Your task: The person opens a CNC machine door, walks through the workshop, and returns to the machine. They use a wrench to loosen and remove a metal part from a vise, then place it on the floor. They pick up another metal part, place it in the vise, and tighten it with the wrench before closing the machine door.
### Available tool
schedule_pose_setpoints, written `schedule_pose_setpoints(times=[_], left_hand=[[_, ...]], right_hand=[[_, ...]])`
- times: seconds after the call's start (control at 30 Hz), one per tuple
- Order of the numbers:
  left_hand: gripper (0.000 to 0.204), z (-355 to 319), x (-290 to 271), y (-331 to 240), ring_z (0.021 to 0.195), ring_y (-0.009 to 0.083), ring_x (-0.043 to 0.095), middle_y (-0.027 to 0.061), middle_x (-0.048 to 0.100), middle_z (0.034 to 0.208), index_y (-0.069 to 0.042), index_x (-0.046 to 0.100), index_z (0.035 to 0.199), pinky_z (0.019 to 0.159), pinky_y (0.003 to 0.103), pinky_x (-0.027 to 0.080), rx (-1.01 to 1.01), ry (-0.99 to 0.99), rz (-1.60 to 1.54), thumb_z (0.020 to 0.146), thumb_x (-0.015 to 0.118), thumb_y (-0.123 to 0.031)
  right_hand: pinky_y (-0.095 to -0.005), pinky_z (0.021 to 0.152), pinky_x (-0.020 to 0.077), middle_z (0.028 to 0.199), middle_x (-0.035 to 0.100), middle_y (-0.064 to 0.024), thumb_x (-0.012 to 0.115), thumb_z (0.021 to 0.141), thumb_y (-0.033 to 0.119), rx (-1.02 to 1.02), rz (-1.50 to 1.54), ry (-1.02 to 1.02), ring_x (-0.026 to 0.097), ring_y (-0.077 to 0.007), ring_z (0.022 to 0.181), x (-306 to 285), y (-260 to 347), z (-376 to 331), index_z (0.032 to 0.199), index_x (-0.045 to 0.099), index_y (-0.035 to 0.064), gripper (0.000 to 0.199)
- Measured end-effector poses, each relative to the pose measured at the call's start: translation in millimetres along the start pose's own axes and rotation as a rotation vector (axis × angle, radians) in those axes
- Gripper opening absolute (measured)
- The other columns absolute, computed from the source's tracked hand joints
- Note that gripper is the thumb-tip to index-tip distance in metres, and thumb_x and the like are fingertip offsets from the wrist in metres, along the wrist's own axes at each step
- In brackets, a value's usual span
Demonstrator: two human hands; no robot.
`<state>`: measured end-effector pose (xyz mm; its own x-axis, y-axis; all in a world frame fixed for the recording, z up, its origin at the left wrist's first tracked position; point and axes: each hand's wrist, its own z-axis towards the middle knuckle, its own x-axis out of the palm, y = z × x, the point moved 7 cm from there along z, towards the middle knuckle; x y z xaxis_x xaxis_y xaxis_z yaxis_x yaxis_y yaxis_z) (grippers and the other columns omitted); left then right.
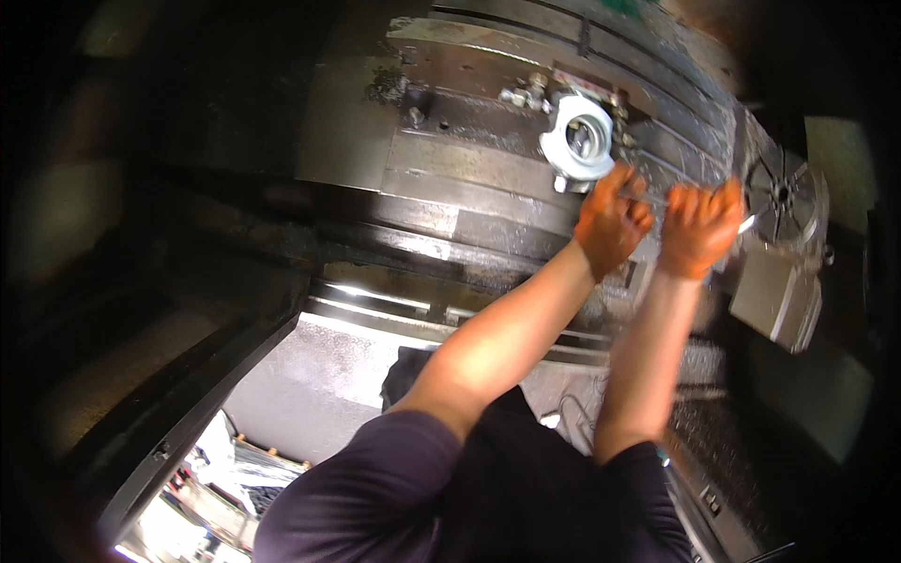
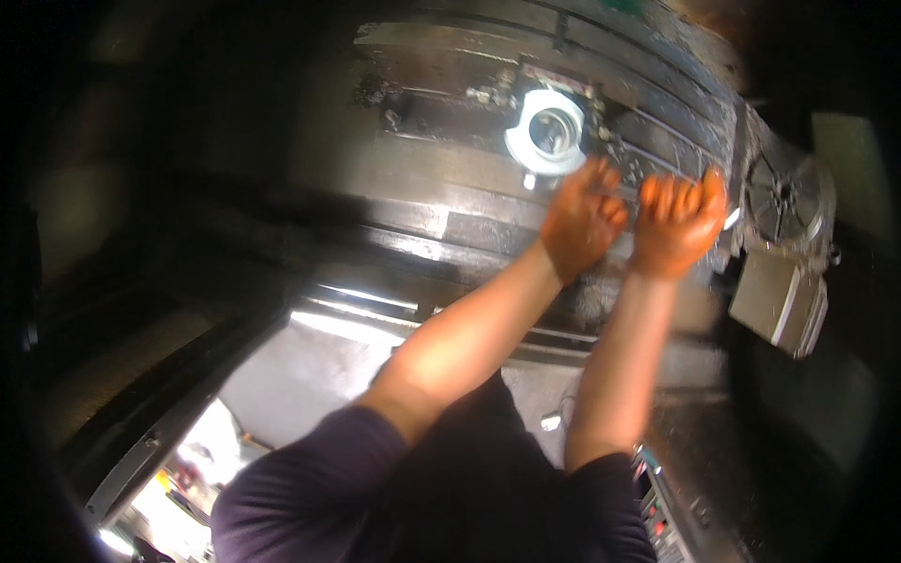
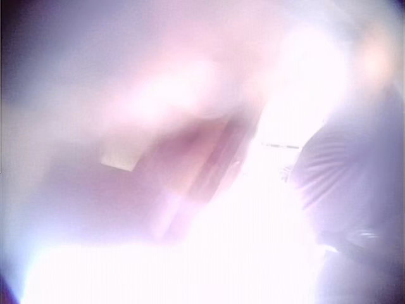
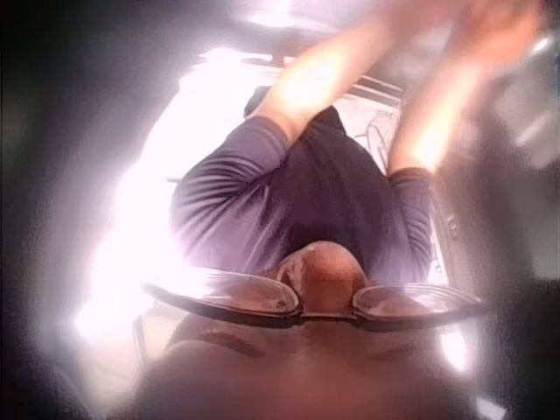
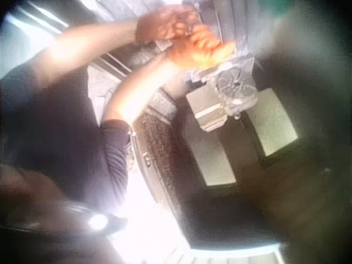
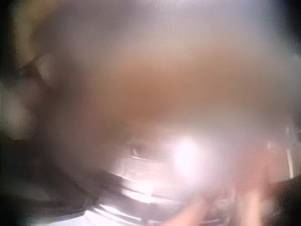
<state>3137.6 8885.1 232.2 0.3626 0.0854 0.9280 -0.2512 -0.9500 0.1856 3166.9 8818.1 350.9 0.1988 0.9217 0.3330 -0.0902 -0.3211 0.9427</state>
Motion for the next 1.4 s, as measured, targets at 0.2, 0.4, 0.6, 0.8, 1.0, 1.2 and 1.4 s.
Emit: schedule_pose_setpoints(times=[0.2, 0.4, 0.6, 0.8, 1.0, 1.2, 1.4], left_hand=[[0.057, -1.7, 83.4, 17.9, 0.109, 0.0261, 0.061, 0.0144, 0.063, 0.120, -0.007, 0.056, 0.126, 0.099, 0.040, 0.047, -0.181, 0.351, 0.108, 0.096, 0.053, -0.056], [0.043, -79.1, -92.6, -60.5, 0.078, 0.0145, 0.064, 0.0051, 0.063, 0.105, -0.005, 0.053, 0.125, 0.064, 0.029, 0.054, -0.043, -0.199, 1.272, 0.097, 0.066, -0.035], [0.036, -47.0, -53.1, -80.1, 0.068, 0.0110, 0.059, 0.0024, 0.058, 0.089, -0.006, 0.051, 0.111, 0.058, 0.025, 0.047, 0.388, -0.334, 0.919, 0.099, 0.064, -0.037], [0.029, -41.9, -54.0, -64.6, 0.049, 0.0121, 0.047, -0.0001, 0.048, 0.068, -0.007, 0.051, 0.096, 0.048, 0.026, 0.040, 0.590, -0.496, 0.718, 0.105, 0.046, -0.034], [0.062, -33.4, -64.7, -57.5, 0.047, 0.0184, 0.043, 0.0013, 0.044, 0.058, -0.008, 0.056, 0.089, 0.046, 0.033, 0.036, 0.273, -0.493, 0.440, 0.103, 0.031, -0.063], [0.048, -52.8, -60.0, -87.5, 0.068, 0.0191, 0.060, 0.0032, 0.056, 0.082, -0.009, 0.054, 0.112, 0.064, 0.034, 0.053, 0.392, -0.545, 0.681, 0.102, 0.048, -0.056], [0.039, -39.8, -77.3, -64.6, 0.067, 0.0161, 0.052, -0.0008, 0.051, 0.076, -0.013, 0.058, 0.104, 0.060, 0.030, 0.043, 0.304, -0.219, 0.415, 0.100, 0.053, -0.051]], right_hand=[[-0.0301, 0.045, 0.0337, 0.056, 0.033, -0.0003, 0.043, 0.103, 0.014, -0.310, 0.092, 0.271, 0.030, -0.0121, 0.044, 72.5, 88.1, -14.5, 0.085, 0.050, -0.0002, 0.024], [-0.0317, 0.051, 0.0428, 0.065, 0.042, 0.0002, 0.052, 0.103, 0.020, -0.132, -0.088, -0.026, 0.040, -0.0113, 0.050, -70.7, -5.5, -12.2, 0.093, 0.060, 0.0023, 0.022], [-0.0378, 0.073, 0.0525, 0.097, 0.068, -0.0106, 0.066, 0.095, 0.024, -0.752, -1.281, 0.313, 0.066, -0.0261, 0.086, -42.2, -23.9, 9.7, 0.108, 0.069, 0.0064, 0.022], [-0.0420, 0.079, 0.0548, 0.121, 0.066, -0.0126, 0.069, 0.086, 0.019, -0.806, -1.464, 0.884, 0.067, -0.0316, 0.096, -52.7, -93.3, 12.6, 0.119, 0.063, 0.0106, 0.035], [-0.0444, 0.103, 0.0455, 0.143, 0.051, -0.0145, 0.051, 0.087, 0.004, -0.462, -1.618, 0.969, 0.056, -0.0358, 0.122, -74.2, -162.3, 2.1, 0.126, 0.060, 0.0092, 0.040], [-0.0412, 0.113, 0.0380, 0.149, 0.047, -0.0158, 0.047, 0.093, 0.005, -0.377, -1.566, 0.839, 0.045, -0.0348, 0.136, -120.7, -241.9, 8.6, 0.136, 0.057, 0.0107, 0.044], [-0.0384, 0.111, 0.0394, 0.142, 0.053, -0.0167, 0.051, 0.098, 0.010, -0.180, -1.390, 0.487, 0.050, -0.0297, 0.131, -99.8, -195.3, -13.1, 0.135, 0.058, 0.0061, 0.037]])
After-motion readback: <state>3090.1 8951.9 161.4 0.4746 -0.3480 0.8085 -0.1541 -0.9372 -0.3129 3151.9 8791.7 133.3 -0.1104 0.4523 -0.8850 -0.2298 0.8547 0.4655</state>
